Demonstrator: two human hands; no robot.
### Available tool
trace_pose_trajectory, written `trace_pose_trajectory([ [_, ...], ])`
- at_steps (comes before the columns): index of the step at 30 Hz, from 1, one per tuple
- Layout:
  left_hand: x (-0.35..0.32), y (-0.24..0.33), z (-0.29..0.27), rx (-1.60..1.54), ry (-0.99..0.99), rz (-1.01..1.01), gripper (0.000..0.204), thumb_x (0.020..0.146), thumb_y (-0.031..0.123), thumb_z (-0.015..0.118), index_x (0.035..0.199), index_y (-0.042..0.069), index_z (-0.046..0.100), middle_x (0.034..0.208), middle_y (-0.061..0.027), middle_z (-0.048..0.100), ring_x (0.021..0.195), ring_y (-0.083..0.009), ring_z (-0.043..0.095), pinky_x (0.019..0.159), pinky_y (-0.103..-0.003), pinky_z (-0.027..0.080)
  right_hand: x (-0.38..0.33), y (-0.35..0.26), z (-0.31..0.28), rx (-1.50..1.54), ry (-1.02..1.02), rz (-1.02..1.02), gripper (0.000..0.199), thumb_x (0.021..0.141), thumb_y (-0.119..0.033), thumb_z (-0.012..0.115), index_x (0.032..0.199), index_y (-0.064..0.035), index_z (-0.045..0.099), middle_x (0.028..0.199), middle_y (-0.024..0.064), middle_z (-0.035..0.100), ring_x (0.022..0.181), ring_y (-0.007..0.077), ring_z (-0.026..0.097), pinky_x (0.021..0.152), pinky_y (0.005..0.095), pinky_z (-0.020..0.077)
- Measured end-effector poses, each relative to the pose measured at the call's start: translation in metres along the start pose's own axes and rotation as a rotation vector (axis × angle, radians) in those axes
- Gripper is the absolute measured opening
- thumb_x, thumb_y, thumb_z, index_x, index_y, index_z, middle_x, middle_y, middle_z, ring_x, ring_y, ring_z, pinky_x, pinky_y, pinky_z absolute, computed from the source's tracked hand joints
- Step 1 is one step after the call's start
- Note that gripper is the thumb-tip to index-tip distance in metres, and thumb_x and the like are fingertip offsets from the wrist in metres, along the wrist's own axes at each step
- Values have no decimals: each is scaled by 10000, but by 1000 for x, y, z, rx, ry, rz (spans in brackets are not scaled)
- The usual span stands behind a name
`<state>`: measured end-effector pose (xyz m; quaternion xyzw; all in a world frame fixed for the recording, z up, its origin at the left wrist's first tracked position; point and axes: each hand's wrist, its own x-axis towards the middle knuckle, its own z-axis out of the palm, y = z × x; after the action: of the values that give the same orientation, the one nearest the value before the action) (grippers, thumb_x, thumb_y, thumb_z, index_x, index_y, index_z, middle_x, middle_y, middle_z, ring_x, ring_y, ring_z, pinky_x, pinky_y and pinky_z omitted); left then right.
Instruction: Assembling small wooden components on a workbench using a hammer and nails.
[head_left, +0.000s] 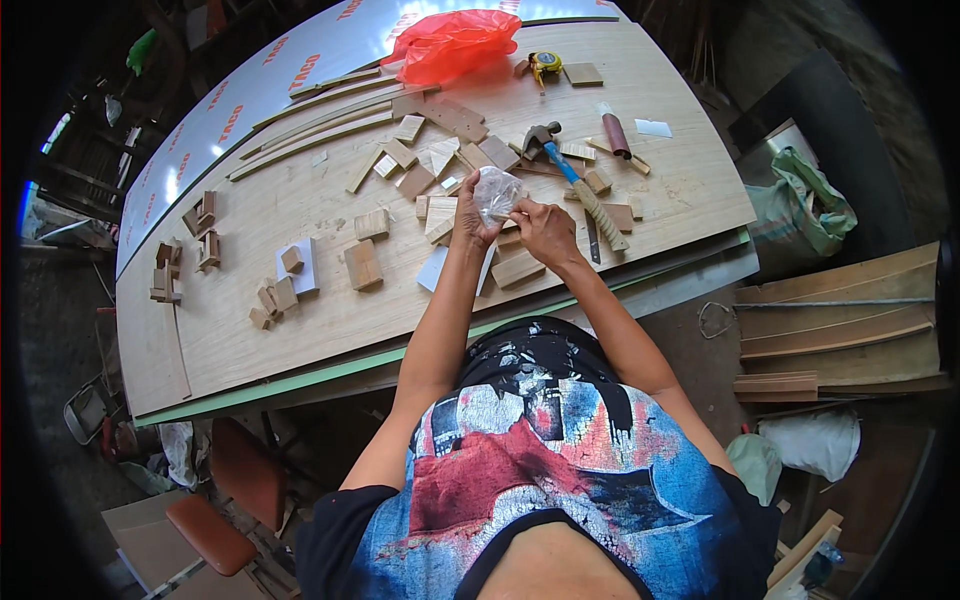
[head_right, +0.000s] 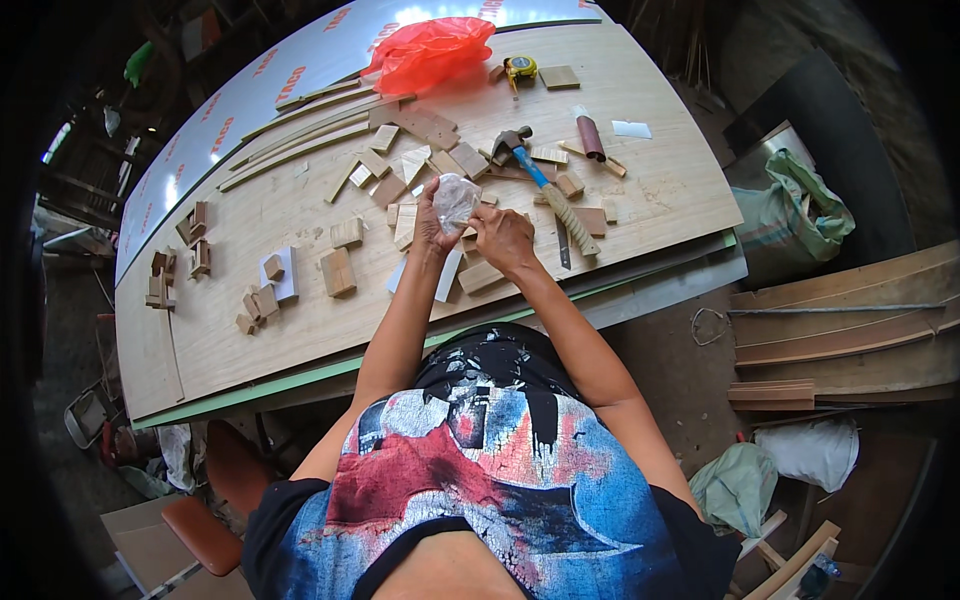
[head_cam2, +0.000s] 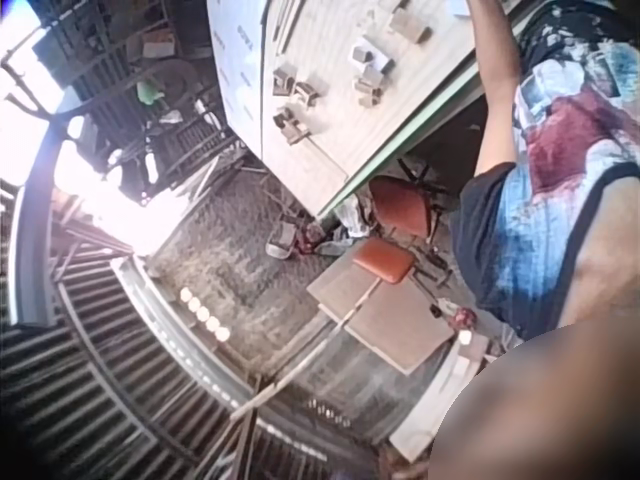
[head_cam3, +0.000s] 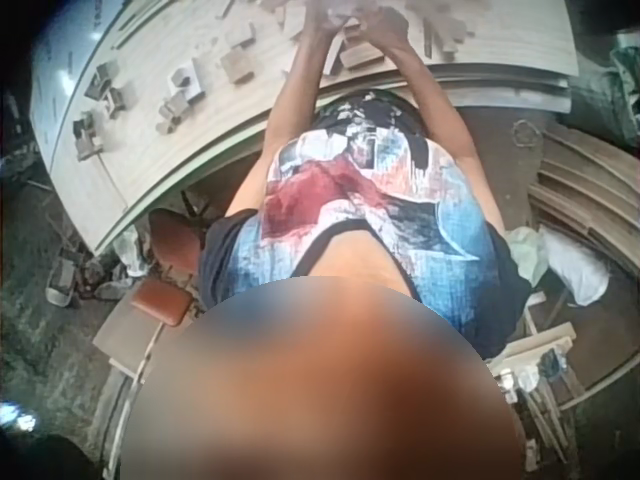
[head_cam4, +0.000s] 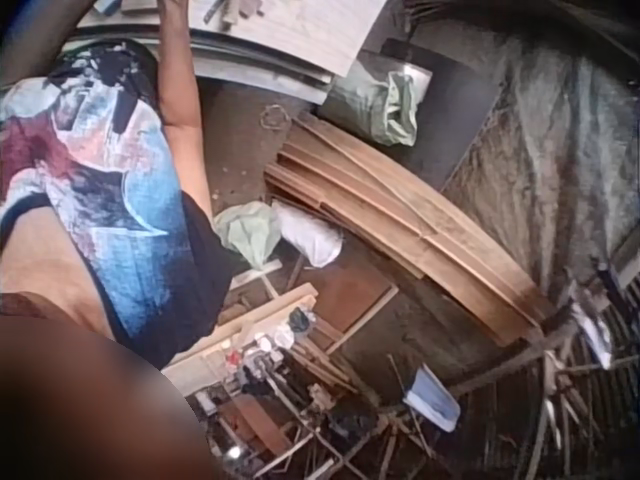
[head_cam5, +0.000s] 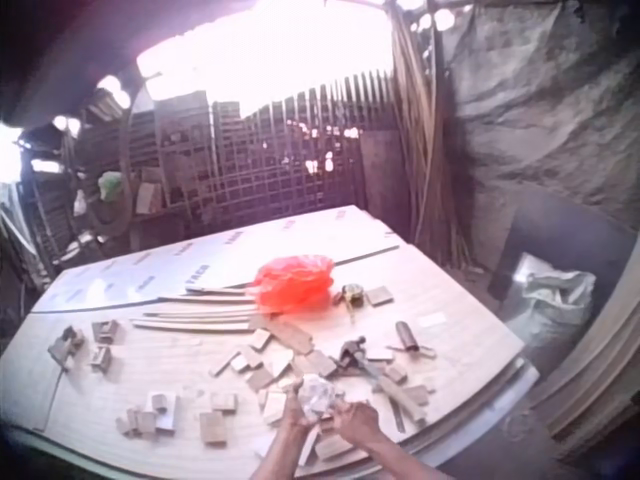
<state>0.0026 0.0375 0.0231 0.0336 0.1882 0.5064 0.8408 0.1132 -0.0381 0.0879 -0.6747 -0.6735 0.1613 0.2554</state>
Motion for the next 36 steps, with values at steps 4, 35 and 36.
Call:
trace_pose_trajectory([
  [4, -2, 0, 0, -16, -61, -54, 253, 763, 311, 548, 862, 78, 554, 842, -85, 601, 768, -245, 579, 715, -389, 483, 2, 4, -5, 50, -51, -12, 157, 754, -234, 530, 778, -95, 598, 657, 116, 596, 627, 293, 581, 568, 367, 450],
  [35, -7, 8, 19, -15, -82, -122, 369, 759, 363, 535, 942, 46, 487, 887, -160, 552, 814, -329, 561, 726, -583, 440, -1, 18, -4, 496, -106, 26, 144, 777, -142, 547, 791, -7, 597, 599, 33, 553, 530, 104, 482, 507, 250, 389],
  [36, -4, 12, 20, -19, -83, -113, 378, 757, 370, 535, 946, 48, 480, 902, -169, 543, 816, -338, 557, 717, -608, 429, 0, 17, -8, 579, -140, 19, 169, 807, -158, 535, 780, 0, 587, 560, -26, 482, 505, 40, 399, 453, 200, 330],
])
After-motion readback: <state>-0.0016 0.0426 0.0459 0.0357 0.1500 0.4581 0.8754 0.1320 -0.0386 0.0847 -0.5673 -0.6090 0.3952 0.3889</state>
